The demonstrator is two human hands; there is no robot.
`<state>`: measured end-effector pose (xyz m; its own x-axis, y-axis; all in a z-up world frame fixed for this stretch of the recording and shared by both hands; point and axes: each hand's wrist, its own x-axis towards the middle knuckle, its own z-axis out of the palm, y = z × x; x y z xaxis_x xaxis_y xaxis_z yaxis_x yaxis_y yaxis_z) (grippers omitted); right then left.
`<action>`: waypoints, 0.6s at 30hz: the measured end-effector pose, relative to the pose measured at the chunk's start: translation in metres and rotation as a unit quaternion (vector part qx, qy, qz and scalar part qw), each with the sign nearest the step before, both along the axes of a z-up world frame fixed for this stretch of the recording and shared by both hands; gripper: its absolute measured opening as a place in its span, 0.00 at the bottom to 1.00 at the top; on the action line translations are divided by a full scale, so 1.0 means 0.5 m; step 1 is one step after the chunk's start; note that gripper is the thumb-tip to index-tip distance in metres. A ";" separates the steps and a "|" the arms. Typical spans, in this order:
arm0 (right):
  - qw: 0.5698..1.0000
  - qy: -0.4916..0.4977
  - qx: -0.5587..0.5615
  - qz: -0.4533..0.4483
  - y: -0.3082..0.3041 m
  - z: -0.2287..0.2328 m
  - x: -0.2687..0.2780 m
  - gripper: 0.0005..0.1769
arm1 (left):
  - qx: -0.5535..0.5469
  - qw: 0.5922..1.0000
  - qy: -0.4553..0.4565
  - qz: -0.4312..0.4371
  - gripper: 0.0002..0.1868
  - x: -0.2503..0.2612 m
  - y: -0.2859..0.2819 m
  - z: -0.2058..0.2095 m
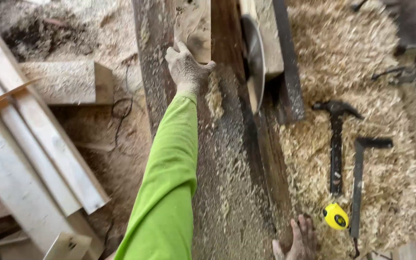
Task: Cutting wood boards with a circular saw and nailing them together with a hammer.
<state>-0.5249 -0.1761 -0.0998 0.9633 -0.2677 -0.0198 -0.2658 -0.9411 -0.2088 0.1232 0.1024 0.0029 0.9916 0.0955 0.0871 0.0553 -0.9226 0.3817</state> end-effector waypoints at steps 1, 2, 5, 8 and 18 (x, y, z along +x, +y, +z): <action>1.000 -0.005 0.015 -0.002 0.020 0.039 0.001 0.50 | 0.026 0.998 -0.049 -0.006 0.70 -0.033 0.012 -0.024; 0.999 -0.032 0.023 -0.009 0.033 0.054 0.048 0.52 | 0.045 0.992 -0.119 -0.016 0.76 -0.022 0.010 -0.027; 0.999 -0.031 0.019 -0.014 0.071 0.132 0.104 0.52 | -0.043 0.999 0.014 -0.012 0.71 -0.173 0.042 0.028; 0.997 -0.063 0.050 -0.018 0.121 0.202 0.144 0.48 | -0.057 0.998 0.001 -0.025 0.65 -0.364 0.070 0.032; 0.972 -0.154 0.173 -0.045 0.070 0.305 0.110 0.38 | -0.100 0.993 0.016 -0.055 0.51 -1.036 0.101 0.117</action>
<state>-0.4698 -0.1411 0.0530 0.9109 -0.3792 0.1629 -0.2174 -0.7763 -0.5917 -0.3950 0.1531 0.0612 0.9990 -0.0021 0.0448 -0.0267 -0.8300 0.5571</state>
